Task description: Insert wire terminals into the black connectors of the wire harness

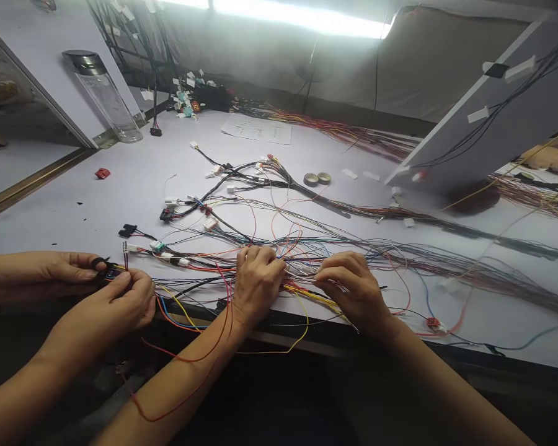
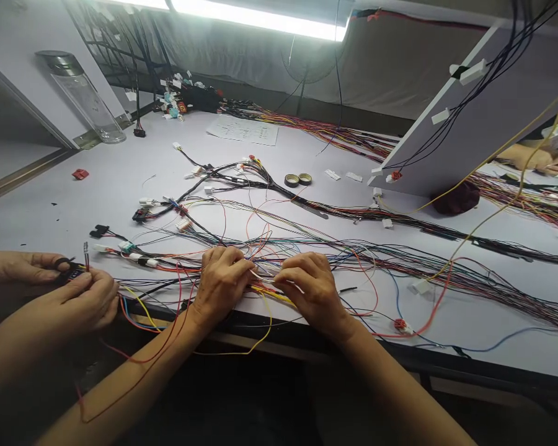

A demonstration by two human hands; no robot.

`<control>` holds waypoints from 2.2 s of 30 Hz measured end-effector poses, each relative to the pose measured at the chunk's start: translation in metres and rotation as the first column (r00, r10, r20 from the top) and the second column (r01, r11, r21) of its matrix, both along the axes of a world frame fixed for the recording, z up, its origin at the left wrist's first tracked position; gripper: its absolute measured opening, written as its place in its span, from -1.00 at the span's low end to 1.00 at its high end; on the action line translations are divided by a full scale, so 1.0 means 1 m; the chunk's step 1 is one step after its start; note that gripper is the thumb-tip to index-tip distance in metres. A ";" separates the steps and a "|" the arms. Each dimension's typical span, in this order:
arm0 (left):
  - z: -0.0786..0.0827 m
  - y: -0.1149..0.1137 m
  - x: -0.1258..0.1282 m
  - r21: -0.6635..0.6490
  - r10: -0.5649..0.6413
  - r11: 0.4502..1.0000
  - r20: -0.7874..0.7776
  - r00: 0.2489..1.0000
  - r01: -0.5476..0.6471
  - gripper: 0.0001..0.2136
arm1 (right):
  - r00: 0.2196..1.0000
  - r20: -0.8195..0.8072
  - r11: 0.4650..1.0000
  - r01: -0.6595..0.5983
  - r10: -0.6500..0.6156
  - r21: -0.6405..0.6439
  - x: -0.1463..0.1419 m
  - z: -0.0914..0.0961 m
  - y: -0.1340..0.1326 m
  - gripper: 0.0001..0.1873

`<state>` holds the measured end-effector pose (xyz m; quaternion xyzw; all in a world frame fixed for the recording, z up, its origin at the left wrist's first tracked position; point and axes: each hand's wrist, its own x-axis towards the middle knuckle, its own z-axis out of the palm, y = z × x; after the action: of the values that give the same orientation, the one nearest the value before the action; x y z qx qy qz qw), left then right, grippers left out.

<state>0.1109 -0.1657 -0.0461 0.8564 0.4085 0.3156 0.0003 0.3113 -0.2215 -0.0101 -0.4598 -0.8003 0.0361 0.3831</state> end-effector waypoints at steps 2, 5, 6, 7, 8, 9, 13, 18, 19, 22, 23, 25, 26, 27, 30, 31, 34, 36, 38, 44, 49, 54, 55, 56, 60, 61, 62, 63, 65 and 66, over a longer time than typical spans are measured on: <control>-0.001 0.001 0.000 0.011 -0.006 1.000 0.011 1.000 0.006 -0.91 | 0.999 0.009 0.997 -0.036 0.036 -0.063 0.003 0.002 -0.003 -0.95; -0.001 0.001 0.001 0.038 -0.026 0.999 0.015 1.000 0.025 -0.92 | 0.988 0.142 0.989 -0.035 0.055 -0.146 -0.001 0.002 -0.007 -0.95; -0.001 0.001 0.001 0.044 -0.034 0.998 0.012 0.999 0.034 -0.93 | 0.980 0.193 0.988 -0.017 0.047 -0.155 -0.004 0.001 -0.007 -0.88; 0.000 0.001 0.001 0.046 -0.043 0.998 0.008 0.999 0.042 -0.93 | 0.972 0.234 0.988 0.006 0.030 -0.151 -0.008 0.001 -0.008 -0.81; 0.000 0.000 0.001 0.046 -0.048 0.998 0.006 0.999 0.048 -0.93 | 0.965 0.263 0.990 0.026 0.010 -0.135 -0.011 0.000 -0.008 -0.76; 0.000 0.000 0.001 0.046 -0.051 0.998 0.005 0.999 0.051 -0.93 | 0.959 0.282 0.992 0.044 -0.009 -0.117 -0.015 -0.001 -0.008 -0.75; 0.000 -0.001 0.001 0.035 -0.044 0.998 0.009 0.999 0.043 -0.91 | 0.953 0.299 0.993 0.073 -0.041 -0.097 -0.018 0.000 -0.008 -0.69; -0.001 0.000 0.000 -0.013 -0.017 1.000 0.032 0.999 0.018 -0.91 | 0.992 0.087 0.966 -0.070 0.094 -0.248 0.000 0.015 -0.012 -0.76; -0.002 0.000 0.000 -0.023 -0.015 1.000 0.036 0.999 0.016 -0.92 | 0.993 0.047 0.956 -0.095 0.112 -0.279 0.005 0.018 -0.012 -0.76; -0.001 0.000 0.000 -0.036 -0.020 0.999 0.032 0.999 0.021 -0.91 | 0.993 0.018 0.931 -0.106 0.120 -0.349 0.018 0.020 -0.013 -0.76; -0.001 0.000 -0.001 -0.035 -0.023 0.999 0.028 0.999 0.024 -0.91 | 0.993 0.042 0.926 -0.091 0.114 -0.365 0.022 0.019 -0.013 -0.77; 0.000 0.000 -0.001 -0.027 -0.033 0.999 0.016 0.999 0.034 -0.90 | 0.988 0.129 0.926 -0.035 0.090 -0.376 0.028 0.016 -0.013 -0.78; 0.001 0.000 -0.001 -0.020 -0.043 0.999 0.007 0.999 0.044 -0.90 | 0.981 0.183 0.927 0.003 0.070 -0.374 0.029 0.015 -0.013 -0.79; 0.001 0.000 -0.001 -0.013 -0.057 0.998 -0.005 0.998 0.057 -0.90 | 0.971 0.236 0.928 0.043 0.049 -0.369 0.029 0.014 -0.013 -0.80; 0.002 -0.001 0.000 0.008 -0.095 0.995 -0.044 0.994 0.096 -0.90 | 0.937 0.349 0.929 0.127 0.003 -0.347 0.019 0.016 -0.012 -0.84; 0.002 -0.002 0.001 0.015 -0.103 0.995 -0.055 0.993 0.104 -0.89 | 0.928 0.372 0.933 0.149 -0.018 -0.327 0.012 0.017 -0.012 -0.83; 0.001 -0.002 0.001 0.031 -0.110 0.993 -0.078 0.991 0.112 -0.87 | 0.895 0.435 0.951 0.211 -0.096 -0.225 -0.009 0.016 -0.007 -0.79; 0.001 -0.002 0.001 0.035 -0.104 0.994 -0.082 0.991 0.107 -0.85 | 0.879 0.457 0.963 0.226 -0.136 -0.148 -0.018 0.012 -0.004 -0.75; 0.001 -0.002 0.000 0.032 -0.087 0.995 -0.070 0.994 0.090 -0.86 | 0.888 0.439 0.973 0.202 -0.135 -0.109 -0.019 0.010 -0.001 -0.73; 0.000 0.005 -0.006 -0.009 -0.017 1.000 0.022 1.000 0.017 -0.92 | 0.964 0.264 0.946 0.053 0.036 -0.320 0.012 0.023 -0.007 -0.74; -0.002 0.010 -0.007 -0.027 -0.026 0.999 0.044 0.999 0.027 -0.96 | 0.957 0.291 0.922 0.113 0.000 -0.371 0.034 0.025 -0.011 -0.78; 0.000 0.009 -0.004 0.006 -0.037 0.999 -0.011 0.999 0.037 -0.91 | 0.925 0.371 0.962 0.170 -0.081 -0.214 0.014 0.033 -0.013 -0.83; 0.001 0.008 -0.003 0.004 -0.034 0.999 -0.020 0.999 0.034 -0.90 | 0.928 0.363 0.973 0.156 -0.085 -0.170 0.005 0.036 -0.012 -0.81; 0.002 0.008 -0.002 0.002 -0.028 1.000 -0.028 0.999 0.028 -0.90 | 0.928 0.363 0.981 0.144 -0.088 -0.130 -0.006 0.037 -0.011 -0.79; 0.012 0.006 -0.005 -0.016 -0.009 1.000 -0.067 0.998 0.008 -0.88 | 0.860 0.499 0.979 0.178 -0.106 -0.097 -0.041 0.028 0.002 -0.85; 0.015 0.005 -0.008 -0.031 -0.018 0.999 -0.072 0.997 0.016 -0.89 | 0.835 0.538 0.973 0.202 -0.113 -0.110 -0.045 0.022 0.006 -0.85; 0.018 0.002 -0.011 -0.047 -0.035 0.998 -0.071 0.997 0.031 -0.92 | 0.815 0.567 0.967 0.225 -0.118 -0.122 -0.048 0.016 0.010 -0.85; 0.020 -0.002 -0.014 -0.062 -0.057 0.997 -0.063 0.996 0.053 -0.94 | 0.804 0.582 0.962 0.240 -0.120 -0.132 -0.048 0.011 0.012 -0.85; 0.020 -0.012 -0.023 -0.061 -0.113 0.992 -0.028 0.993 0.112 -0.89 | 0.807 0.579 0.960 0.242 -0.117 -0.143 -0.046 0.003 0.014 -0.87; 0.018 -0.018 -0.027 -0.044 -0.144 0.989 0.000 0.990 0.144 -0.86 | 0.815 0.569 0.961 0.236 -0.114 -0.144 -0.045 0.000 0.013 -0.88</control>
<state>0.0835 -0.1836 -0.0279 0.8840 0.3524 0.3044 0.0413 0.2667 -0.2081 -0.0103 -0.5598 -0.8226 -0.0511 0.0858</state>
